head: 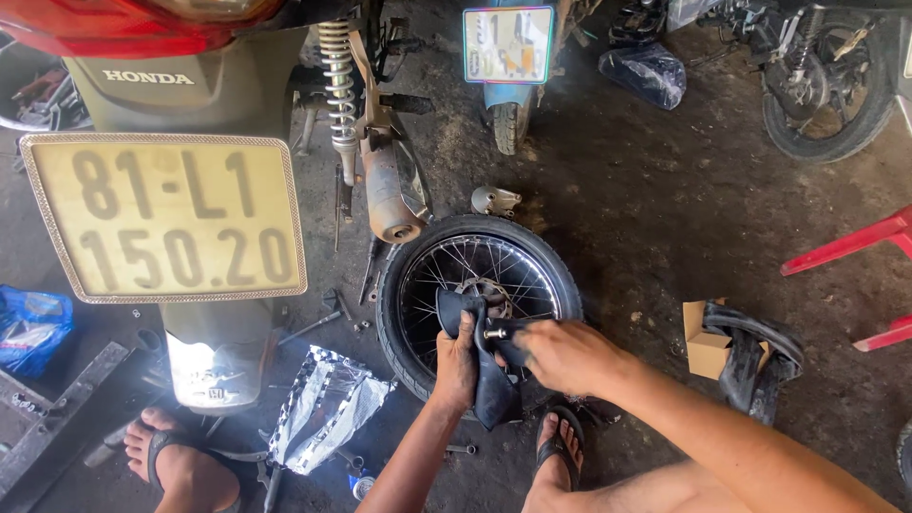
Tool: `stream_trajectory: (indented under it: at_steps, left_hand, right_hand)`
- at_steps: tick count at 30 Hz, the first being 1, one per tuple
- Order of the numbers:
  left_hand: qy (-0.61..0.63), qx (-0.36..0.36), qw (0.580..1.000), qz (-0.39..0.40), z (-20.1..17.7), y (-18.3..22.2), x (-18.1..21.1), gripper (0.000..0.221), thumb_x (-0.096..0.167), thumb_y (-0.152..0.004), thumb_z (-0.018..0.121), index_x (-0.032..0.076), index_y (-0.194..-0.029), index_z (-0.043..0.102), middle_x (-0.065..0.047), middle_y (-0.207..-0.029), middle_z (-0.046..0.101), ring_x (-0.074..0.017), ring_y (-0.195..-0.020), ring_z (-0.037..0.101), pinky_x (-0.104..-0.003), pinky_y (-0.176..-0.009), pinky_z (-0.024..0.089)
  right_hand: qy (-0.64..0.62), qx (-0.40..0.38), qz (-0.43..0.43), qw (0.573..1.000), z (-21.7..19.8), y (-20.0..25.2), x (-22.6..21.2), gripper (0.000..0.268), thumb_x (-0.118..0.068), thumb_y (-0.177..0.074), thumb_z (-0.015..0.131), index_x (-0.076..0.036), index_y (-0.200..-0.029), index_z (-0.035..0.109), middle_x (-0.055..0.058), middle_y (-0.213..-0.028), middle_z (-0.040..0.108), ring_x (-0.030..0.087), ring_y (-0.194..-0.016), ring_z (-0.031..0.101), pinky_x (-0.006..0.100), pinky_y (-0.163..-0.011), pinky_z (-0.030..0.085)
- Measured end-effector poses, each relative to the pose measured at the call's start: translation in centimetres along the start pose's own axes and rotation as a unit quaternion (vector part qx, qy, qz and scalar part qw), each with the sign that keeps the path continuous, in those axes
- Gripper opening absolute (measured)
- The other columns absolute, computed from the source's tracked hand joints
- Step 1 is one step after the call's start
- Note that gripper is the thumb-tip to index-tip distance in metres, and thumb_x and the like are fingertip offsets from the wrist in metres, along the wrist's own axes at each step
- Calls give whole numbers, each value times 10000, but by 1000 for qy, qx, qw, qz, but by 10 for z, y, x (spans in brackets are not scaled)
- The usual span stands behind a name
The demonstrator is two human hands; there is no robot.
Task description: Replacing or repairing the inner tube of a motorcycle tire.
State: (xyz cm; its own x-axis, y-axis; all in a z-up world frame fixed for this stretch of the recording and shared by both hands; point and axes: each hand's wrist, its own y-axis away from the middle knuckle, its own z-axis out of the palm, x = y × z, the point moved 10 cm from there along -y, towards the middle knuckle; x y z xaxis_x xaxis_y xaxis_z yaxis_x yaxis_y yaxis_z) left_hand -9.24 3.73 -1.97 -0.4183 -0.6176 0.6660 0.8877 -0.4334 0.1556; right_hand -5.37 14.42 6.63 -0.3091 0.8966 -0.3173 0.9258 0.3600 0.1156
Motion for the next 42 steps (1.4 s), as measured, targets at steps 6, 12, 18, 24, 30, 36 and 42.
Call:
stream_trajectory:
  at_steps: [6,12,18,24,30,36,42]
  left_hand:
    - [0,1,1000,8,-8,-3,-7,492,448,-1041,546,-27,-1087,666,-110,-771,712,-184,-507,674,-305,-460,561]
    - [-10,-2,1000,7,-2,-4,2,508,447,-1025,537,-18,-1156,694,-86,-805,735,-166,-495,653,-289,-451,539]
    - [-29,5,1000,-8,-9,-9,-5,509,443,-1019,536,-13,-1179,697,-80,-809,740,-167,-487,647,-287,-441,531]
    - [-27,-10,1000,-1,-10,-10,-2,522,452,-1042,544,-35,-1167,688,-101,-823,726,-175,-513,665,-287,-462,545]
    - [-37,-20,999,-4,-5,-8,-4,532,462,-1011,537,-16,-1180,701,-91,-830,746,-171,-514,664,-278,-461,537]
    - [-54,-18,998,1,-13,-10,-10,542,467,-1031,550,-41,-1140,706,-104,-785,726,-183,-509,669,-293,-462,544]
    - [-42,-8,999,-5,-18,-10,-13,527,458,-1031,555,-45,-1100,692,-96,-765,721,-191,-503,672,-299,-457,547]
  right_hand:
    - [-7,-96,162,982,-28,-6,-18,444,-108,-962,580,-109,-1403,535,164,-1121,749,292,-889,772,382,-817,639]
    - [-85,-22,110,990,-58,-10,-39,548,-48,-898,565,-126,-1441,548,197,-1130,735,317,-856,766,427,-770,638]
    - [-7,13,102,995,-53,-15,-23,397,-77,-932,568,-47,-1328,590,213,-1155,713,334,-895,753,428,-772,635]
    - [12,-119,165,979,-31,-12,-24,355,-85,-947,588,-114,-1300,562,144,-1039,737,296,-881,749,420,-782,636]
    - [-49,-106,144,983,-15,-9,-13,426,-19,-913,585,-84,-1334,582,150,-994,747,265,-797,750,393,-710,629]
    - [-29,-114,142,983,3,-10,-1,429,-19,-920,570,-83,-1342,613,156,-976,741,266,-728,724,402,-641,621]
    - [-61,-128,206,968,-21,-12,-11,518,-28,-939,548,-107,-1450,511,165,-963,753,212,-642,720,343,-594,633]
